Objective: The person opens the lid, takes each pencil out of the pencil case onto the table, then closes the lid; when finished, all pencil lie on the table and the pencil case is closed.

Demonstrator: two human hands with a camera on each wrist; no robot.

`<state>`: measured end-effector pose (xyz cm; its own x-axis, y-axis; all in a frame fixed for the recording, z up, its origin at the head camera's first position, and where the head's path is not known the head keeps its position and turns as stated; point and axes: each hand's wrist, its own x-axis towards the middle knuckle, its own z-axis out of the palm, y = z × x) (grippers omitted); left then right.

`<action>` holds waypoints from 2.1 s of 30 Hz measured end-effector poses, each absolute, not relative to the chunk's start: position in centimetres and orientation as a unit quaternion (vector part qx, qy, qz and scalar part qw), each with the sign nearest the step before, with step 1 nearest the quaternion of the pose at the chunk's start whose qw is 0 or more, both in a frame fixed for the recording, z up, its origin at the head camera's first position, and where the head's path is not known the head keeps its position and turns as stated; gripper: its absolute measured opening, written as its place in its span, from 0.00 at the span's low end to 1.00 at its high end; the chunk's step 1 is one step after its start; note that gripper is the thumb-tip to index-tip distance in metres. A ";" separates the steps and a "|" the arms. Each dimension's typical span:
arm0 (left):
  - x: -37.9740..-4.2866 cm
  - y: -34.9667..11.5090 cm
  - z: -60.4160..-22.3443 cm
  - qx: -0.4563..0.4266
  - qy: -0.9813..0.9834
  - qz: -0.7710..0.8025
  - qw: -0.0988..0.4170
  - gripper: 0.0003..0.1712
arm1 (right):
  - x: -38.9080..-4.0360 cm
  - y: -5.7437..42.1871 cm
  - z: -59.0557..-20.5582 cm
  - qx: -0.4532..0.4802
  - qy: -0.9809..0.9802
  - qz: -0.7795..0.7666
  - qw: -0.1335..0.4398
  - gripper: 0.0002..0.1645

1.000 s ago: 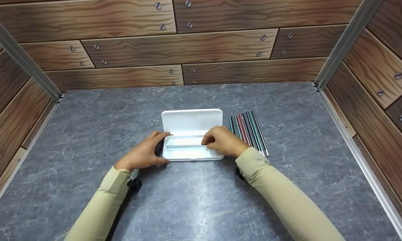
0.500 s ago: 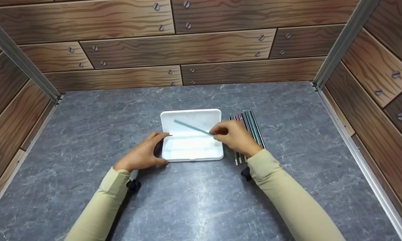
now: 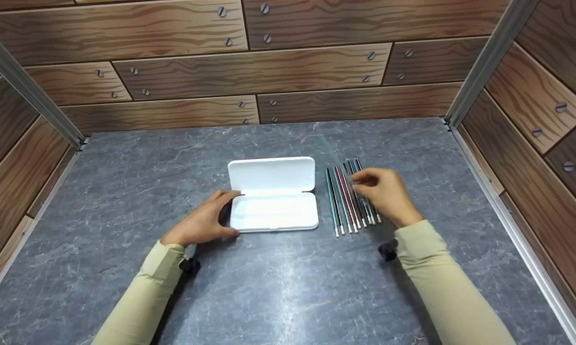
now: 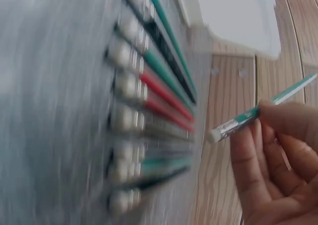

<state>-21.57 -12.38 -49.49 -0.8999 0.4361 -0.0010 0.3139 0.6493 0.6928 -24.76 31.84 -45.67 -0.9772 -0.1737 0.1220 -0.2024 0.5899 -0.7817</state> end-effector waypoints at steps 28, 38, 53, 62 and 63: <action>-21.6 -12.4 -49.7 0.207 0.905 0.363 0.080 0.56 | -24.4 35.6 -47.5 -0.040 -0.923 0.374 -0.081 0.25; -21.6 -12.5 -49.4 0.209 0.906 0.360 0.076 0.56 | -25.1 33.3 -46.3 -0.026 -0.935 0.354 -0.004 0.19; -21.8 -12.0 -49.6 0.213 0.903 0.365 0.077 0.55 | -28.0 22.3 -43.8 0.010 -0.895 0.440 0.076 0.23; -22.0 -12.0 -49.1 0.205 0.904 0.372 0.054 0.51 | -27.4 22.8 -43.2 0.037 -0.898 0.435 0.061 0.22; -22.0 -12.1 -49.1 0.202 0.904 0.372 0.050 0.51 | -27.3 22.9 -43.2 0.041 -0.898 0.435 0.056 0.22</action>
<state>-21.98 -12.07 -49.13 -0.9131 0.4032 0.0603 0.3288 0.6410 0.6936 -27.29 22.90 -43.25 -0.9904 -0.0250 0.1360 -0.1222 0.6190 -0.7758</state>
